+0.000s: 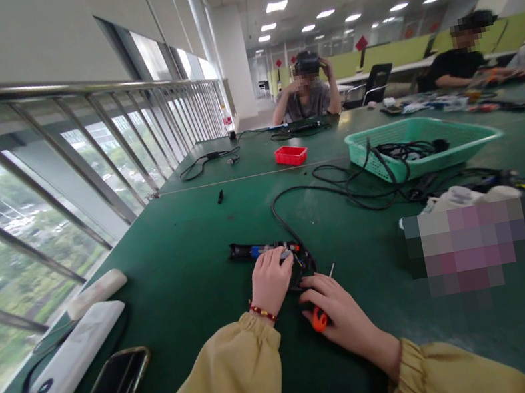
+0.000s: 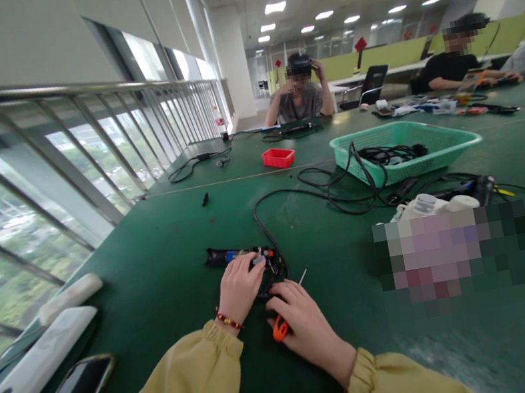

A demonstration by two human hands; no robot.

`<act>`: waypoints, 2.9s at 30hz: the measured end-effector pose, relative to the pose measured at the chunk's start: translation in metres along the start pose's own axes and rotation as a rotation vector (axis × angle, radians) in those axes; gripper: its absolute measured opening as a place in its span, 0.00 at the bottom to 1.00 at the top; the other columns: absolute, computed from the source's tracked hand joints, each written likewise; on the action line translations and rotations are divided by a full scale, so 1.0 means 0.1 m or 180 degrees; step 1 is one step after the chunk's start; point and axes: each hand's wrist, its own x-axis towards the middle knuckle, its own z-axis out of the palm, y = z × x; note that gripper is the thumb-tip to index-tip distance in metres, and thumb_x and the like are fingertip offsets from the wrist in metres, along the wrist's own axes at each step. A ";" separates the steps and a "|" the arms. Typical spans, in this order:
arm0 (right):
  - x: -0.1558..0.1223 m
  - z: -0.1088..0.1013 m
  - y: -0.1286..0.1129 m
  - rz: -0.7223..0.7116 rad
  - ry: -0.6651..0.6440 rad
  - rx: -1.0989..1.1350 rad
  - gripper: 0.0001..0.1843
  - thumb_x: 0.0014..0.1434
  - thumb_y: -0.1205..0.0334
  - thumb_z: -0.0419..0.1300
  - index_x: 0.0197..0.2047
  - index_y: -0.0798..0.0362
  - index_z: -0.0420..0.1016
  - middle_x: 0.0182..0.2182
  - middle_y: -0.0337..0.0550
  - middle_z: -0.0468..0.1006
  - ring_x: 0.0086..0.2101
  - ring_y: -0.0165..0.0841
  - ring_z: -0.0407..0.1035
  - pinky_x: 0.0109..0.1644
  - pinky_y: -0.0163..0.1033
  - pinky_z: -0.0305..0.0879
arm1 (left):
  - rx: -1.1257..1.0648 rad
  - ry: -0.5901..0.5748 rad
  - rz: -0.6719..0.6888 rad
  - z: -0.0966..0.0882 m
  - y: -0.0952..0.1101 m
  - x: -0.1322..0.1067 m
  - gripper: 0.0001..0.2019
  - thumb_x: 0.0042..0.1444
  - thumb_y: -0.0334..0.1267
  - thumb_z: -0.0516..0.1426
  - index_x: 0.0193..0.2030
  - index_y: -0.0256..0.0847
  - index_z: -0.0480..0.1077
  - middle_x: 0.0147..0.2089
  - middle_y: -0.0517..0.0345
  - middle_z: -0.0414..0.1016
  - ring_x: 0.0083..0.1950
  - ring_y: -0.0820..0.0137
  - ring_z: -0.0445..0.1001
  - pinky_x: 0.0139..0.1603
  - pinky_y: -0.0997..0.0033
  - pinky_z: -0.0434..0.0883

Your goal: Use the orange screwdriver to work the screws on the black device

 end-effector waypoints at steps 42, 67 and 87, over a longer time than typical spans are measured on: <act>0.66 -0.35 0.01 0.1150 0.1721 0.0944 0.08 0.52 0.63 0.54 0.24 0.52 0.59 0.17 0.31 0.59 0.19 0.24 0.56 0.24 0.30 0.53 | 0.0147 -0.0241 -0.1141 0.06 -0.08 -0.07 0.19 0.58 0.44 0.51 0.53 0.39 0.64 0.54 0.50 0.68 0.58 0.59 0.60 0.60 0.54 0.55; 0.95 -0.90 -0.22 0.1725 0.0474 -0.0754 0.17 0.60 0.54 0.46 0.28 0.50 0.70 0.20 0.41 0.72 0.22 0.32 0.64 0.24 0.34 0.50 | -0.0067 -0.0185 -0.1089 0.07 -0.11 -0.08 0.19 0.54 0.42 0.56 0.52 0.43 0.66 0.51 0.52 0.68 0.54 0.60 0.61 0.54 0.57 0.64; 0.83 -1.06 -0.42 0.0769 -0.0021 -0.1092 0.07 0.50 0.69 0.55 0.33 0.48 0.66 0.29 0.36 0.71 0.25 0.28 0.65 0.27 0.32 0.51 | -0.0159 -0.0079 -0.1312 0.06 -0.11 -0.09 0.27 0.51 0.46 0.58 0.57 0.40 0.61 0.56 0.48 0.65 0.59 0.58 0.60 0.61 0.51 0.55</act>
